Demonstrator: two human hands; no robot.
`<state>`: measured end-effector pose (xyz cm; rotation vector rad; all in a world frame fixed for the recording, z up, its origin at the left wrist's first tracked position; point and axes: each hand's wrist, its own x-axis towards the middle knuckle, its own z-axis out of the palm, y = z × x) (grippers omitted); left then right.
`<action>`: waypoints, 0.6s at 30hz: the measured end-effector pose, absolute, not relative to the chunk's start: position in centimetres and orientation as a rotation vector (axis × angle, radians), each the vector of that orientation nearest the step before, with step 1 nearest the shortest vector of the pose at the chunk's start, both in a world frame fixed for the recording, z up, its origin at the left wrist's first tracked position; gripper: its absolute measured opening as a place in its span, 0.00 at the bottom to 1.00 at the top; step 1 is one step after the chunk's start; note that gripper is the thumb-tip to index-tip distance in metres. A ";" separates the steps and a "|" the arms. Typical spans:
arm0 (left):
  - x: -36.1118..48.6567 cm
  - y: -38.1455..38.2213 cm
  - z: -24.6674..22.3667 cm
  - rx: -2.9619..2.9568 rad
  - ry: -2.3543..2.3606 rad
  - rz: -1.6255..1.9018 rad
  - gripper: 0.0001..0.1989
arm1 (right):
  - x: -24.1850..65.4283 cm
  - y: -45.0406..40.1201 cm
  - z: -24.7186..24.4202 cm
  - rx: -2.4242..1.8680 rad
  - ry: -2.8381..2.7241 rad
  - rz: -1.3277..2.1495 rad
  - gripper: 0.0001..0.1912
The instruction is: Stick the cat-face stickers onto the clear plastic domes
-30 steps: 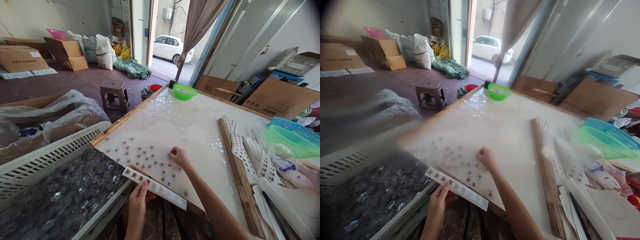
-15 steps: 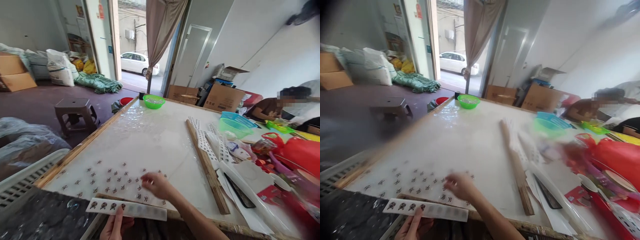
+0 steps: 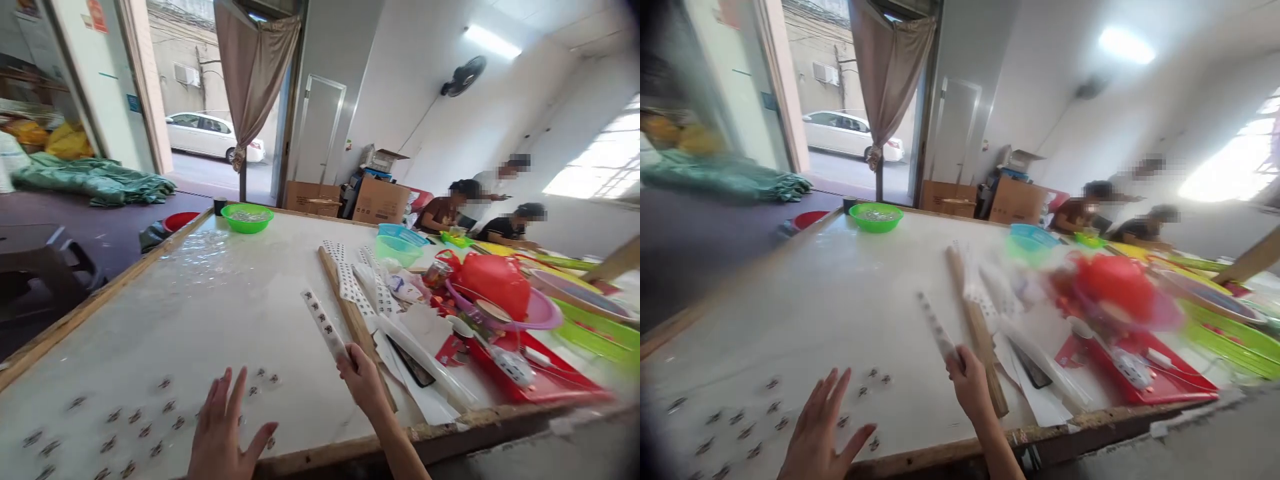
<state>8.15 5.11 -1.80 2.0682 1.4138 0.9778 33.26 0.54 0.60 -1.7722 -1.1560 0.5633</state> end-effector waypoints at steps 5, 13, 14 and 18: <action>10.0 10.7 -4.8 2.598 1.223 0.194 0.40 | 36.5 -2.1 0.5 -1.792 -0.998 0.498 0.15; 3.8 15.1 -7.4 2.798 1.197 0.124 0.31 | 35.9 -1.1 -0.9 -1.739 -0.962 0.549 0.16; 2.8 15.5 -7.3 2.787 1.237 0.107 0.30 | 35.7 -0.6 -1.0 -1.730 -0.973 0.554 0.16; -0.9 15.7 -4.9 2.661 1.349 -0.112 0.29 | 34.9 0.7 -1.8 -1.744 -1.051 0.552 0.18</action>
